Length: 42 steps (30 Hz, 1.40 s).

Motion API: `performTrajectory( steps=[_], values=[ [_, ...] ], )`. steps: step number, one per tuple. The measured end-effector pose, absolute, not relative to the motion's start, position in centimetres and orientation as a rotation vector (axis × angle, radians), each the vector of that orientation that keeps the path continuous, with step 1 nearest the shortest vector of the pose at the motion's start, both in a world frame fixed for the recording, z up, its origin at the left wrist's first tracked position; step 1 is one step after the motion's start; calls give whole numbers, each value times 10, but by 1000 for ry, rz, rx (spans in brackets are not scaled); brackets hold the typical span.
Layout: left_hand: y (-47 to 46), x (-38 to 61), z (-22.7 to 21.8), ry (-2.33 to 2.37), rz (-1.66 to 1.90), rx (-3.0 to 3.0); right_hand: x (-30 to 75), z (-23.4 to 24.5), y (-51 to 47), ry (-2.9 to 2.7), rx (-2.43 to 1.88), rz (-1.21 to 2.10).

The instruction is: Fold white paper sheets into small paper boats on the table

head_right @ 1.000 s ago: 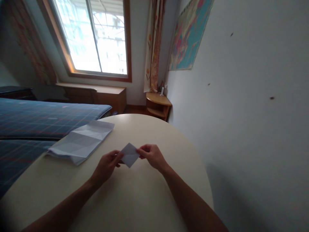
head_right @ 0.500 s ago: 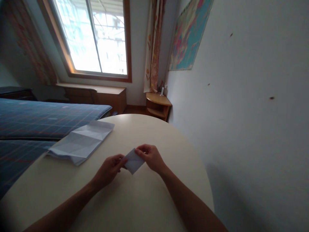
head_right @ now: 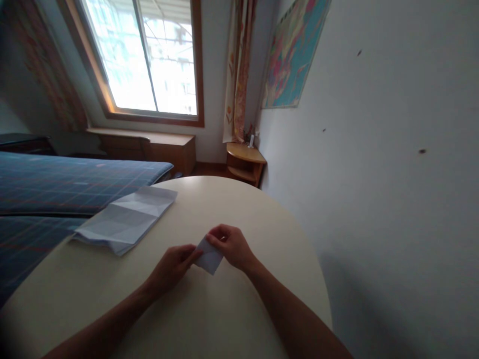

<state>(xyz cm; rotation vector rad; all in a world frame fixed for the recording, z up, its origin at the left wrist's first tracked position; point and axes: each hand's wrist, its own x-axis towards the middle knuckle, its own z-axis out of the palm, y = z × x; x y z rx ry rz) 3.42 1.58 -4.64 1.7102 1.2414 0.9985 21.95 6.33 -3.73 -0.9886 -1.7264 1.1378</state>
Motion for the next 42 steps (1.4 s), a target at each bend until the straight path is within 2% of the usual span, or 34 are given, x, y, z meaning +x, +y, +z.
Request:
performTrajectory(
  steps=[11,18,29,42],
  values=[
    [20,28,-48,1301,1159,1517,227,-32,70,-1768,-1034,1083],
    [22,26,-46,1346,1267,1438,233,-32,74,-1723,-1060,1160],
    [24,22,-42,1356,1303,1423,222,-42,73,-1441,-973,1509],
    [23,22,-37,1359,1233,1447,228,-38,78,-1432,-1046,1457]
  ],
)
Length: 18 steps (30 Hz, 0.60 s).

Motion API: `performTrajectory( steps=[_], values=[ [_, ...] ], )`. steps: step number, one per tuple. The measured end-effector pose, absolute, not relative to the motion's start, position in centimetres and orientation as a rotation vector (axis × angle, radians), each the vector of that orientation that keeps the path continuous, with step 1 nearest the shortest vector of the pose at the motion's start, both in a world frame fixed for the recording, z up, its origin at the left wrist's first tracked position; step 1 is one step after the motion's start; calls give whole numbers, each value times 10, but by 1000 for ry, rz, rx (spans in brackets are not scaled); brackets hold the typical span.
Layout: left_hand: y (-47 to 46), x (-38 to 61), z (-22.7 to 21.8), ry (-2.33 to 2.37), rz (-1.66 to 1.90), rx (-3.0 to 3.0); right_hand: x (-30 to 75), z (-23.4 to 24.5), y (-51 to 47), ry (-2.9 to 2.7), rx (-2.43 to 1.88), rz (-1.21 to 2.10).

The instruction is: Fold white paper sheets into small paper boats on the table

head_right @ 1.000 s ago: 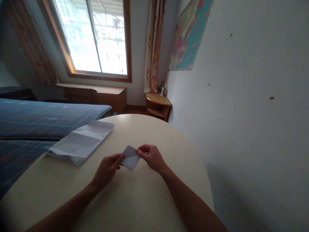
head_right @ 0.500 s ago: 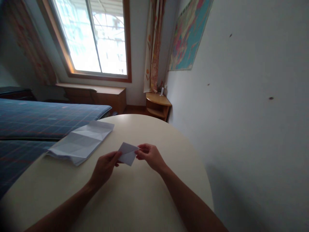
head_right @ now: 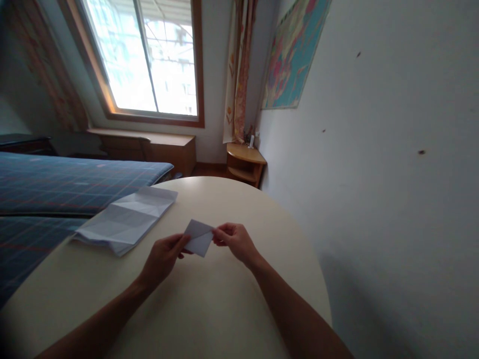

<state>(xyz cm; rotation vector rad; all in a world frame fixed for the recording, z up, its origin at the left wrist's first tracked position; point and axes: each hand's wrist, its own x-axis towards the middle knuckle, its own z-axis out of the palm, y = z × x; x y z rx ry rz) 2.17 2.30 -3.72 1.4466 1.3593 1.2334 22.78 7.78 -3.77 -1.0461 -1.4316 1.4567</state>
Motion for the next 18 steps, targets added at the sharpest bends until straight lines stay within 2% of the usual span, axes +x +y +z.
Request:
performTrajectory(
  steps=[7,13,18],
  values=[
    [27,21,-47,1348,1211,1459,230,-42,79,-1608,-952,1404],
    [27,25,-48,1257,1291,1369,223,-49,81,-1454,-968,1337],
    [29,22,-48,1353,1421,1422,220,-50,74,-1689,-976,1281]
  ],
)
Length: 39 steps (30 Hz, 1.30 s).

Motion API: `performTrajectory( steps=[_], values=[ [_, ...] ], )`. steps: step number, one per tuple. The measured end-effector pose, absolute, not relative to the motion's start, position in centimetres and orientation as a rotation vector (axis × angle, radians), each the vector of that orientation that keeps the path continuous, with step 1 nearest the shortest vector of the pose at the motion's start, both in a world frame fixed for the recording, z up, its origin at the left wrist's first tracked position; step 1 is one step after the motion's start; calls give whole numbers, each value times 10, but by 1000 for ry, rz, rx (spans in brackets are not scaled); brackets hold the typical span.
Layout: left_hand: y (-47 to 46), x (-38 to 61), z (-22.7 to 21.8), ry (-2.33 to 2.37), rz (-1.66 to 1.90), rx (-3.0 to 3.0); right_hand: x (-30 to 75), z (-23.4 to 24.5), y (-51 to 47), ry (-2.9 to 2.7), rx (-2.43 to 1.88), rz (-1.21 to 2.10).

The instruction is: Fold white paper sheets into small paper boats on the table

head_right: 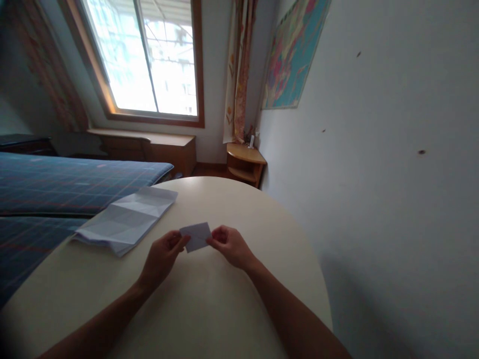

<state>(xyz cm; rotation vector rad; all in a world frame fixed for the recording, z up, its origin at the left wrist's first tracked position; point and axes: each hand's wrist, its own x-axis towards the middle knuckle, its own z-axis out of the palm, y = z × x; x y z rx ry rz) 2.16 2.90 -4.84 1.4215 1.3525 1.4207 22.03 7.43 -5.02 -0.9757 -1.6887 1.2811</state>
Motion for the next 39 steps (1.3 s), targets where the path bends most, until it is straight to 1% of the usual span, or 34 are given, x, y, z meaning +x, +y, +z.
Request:
performTrajectory(
  steps=[7,12,16,28,39],
  values=[
    [26,20,-55,1452,1389,1761,220,-30,59,-1845,-921,849],
    [22,22,-57,1330,1375,1990,216,-24,51,-1923,-919,690],
    [21,24,-56,1276,1365,2058,215,-26,51,-1952,-918,666],
    [21,23,-55,1258,1421,1995,215,-22,49,-1991,-899,659],
    [28,19,-51,1358,1493,1666,222,-26,59,-1878,-1001,683]
  ],
)
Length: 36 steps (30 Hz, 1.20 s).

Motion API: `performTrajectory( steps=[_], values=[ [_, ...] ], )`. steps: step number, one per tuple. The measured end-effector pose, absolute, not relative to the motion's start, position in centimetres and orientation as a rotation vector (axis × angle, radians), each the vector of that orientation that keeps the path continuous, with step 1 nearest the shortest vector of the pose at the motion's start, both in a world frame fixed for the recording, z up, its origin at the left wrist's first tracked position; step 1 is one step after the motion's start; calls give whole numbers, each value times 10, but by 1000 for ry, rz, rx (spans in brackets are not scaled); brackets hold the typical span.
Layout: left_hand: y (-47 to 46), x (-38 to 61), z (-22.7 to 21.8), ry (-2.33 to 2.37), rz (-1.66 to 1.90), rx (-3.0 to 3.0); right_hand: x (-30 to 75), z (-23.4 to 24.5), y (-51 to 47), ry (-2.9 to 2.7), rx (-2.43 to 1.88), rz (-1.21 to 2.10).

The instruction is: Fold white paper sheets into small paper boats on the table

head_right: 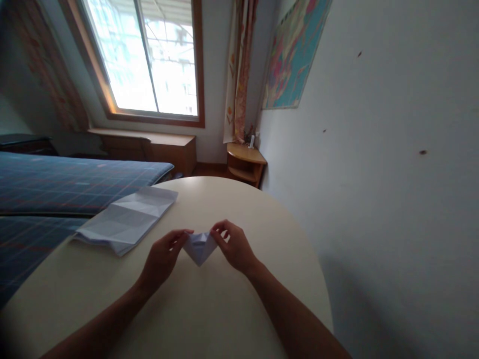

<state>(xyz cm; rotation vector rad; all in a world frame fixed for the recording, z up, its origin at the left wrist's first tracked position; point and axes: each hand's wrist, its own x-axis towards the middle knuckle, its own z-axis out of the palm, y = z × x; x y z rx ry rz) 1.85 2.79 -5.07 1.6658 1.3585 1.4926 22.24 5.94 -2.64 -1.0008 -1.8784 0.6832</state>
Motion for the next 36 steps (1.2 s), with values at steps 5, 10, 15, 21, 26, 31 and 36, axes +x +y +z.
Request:
performTrajectory(
  steps=[5,10,15,21,26,31,36],
  values=[
    [31,15,-50,1394,1526,1544,226,-28,66,-1814,-1021,705],
    [38,8,-57,1380,1602,1442,228,-33,71,-1764,-995,708],
    [44,5,-61,1291,1709,1217,231,-38,76,-1686,-967,761],
    [46,4,-61,1215,1777,1060,234,-43,82,-1621,-964,793],
    [48,2,-62,1207,1777,989,236,-44,84,-1614,-977,780],
    [49,2,-63,1236,1769,913,237,-44,86,-1599,-1002,786],
    [47,4,-61,1239,1778,948,238,-48,90,-1600,-1047,763]
  ],
)
